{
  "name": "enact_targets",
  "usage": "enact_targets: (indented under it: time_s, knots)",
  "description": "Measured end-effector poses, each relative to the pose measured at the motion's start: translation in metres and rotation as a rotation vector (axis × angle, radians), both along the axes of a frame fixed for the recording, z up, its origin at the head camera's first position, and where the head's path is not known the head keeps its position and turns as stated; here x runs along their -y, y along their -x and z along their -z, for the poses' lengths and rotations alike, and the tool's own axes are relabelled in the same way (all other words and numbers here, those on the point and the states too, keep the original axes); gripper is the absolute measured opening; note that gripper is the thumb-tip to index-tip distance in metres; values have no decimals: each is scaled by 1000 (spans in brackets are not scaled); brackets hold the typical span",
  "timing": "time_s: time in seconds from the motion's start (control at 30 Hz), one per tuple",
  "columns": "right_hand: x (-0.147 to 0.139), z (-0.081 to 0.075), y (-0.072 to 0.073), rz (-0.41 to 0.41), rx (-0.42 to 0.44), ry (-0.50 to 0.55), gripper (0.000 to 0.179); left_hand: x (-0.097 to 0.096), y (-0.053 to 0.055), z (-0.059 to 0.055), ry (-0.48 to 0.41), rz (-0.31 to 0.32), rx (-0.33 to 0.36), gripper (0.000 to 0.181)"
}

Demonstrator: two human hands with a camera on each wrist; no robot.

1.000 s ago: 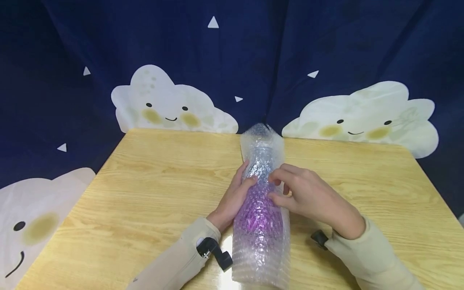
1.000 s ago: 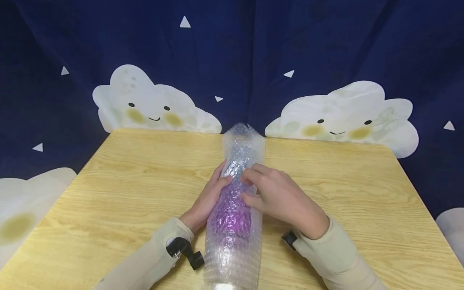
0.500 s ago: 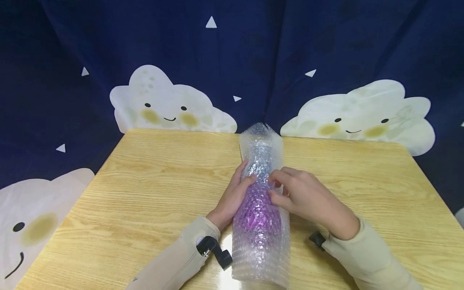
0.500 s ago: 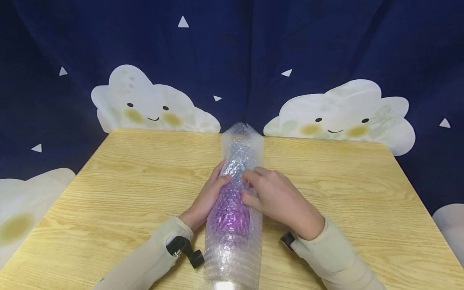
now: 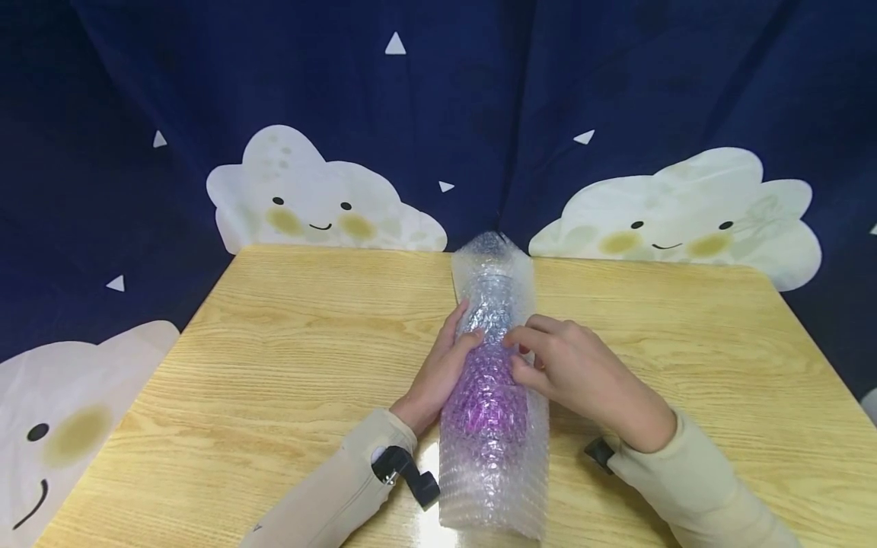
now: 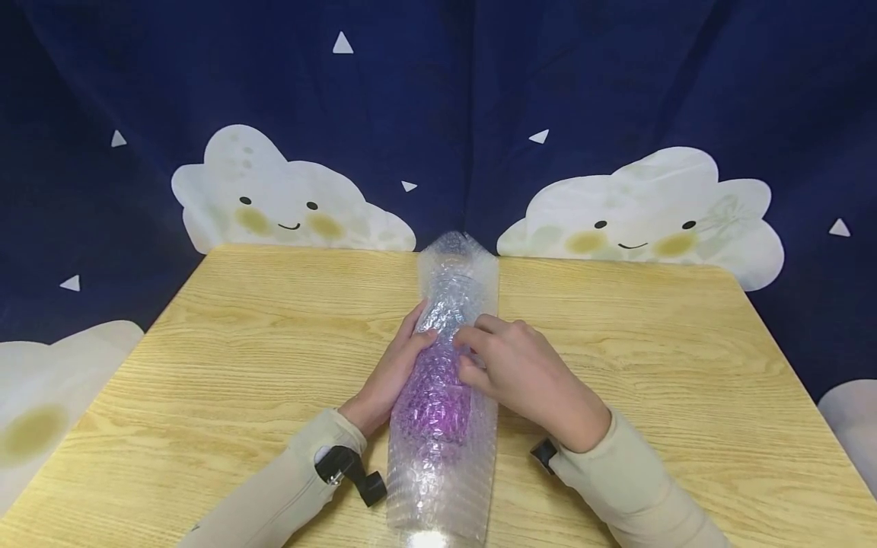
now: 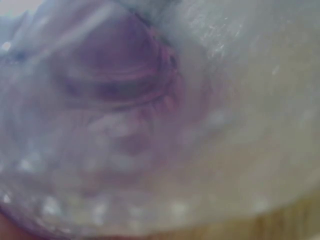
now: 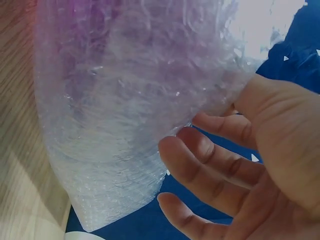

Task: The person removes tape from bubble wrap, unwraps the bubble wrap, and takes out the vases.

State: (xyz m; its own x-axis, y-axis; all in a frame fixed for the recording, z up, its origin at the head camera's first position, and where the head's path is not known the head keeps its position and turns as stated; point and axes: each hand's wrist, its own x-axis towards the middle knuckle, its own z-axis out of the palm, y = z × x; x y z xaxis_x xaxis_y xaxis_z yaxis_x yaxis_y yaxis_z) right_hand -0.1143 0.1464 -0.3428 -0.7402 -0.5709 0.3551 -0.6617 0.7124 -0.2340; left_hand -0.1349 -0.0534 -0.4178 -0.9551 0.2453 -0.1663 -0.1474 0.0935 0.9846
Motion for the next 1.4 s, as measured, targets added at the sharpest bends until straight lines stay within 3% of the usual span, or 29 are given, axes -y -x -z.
enact_targets:
  time_s: [0.47,0.9,1.4]
  knots:
    - [3,-2,-1,-1,-24,-21,15,1,0,1,-5,6,7,74]
    - [4,2,0,-43,-101,-6,12,1,1,1,-14,10,12,74]
    - [6,2,0,-31,-105,-26,10,1,1,1,-12,5,14,73]
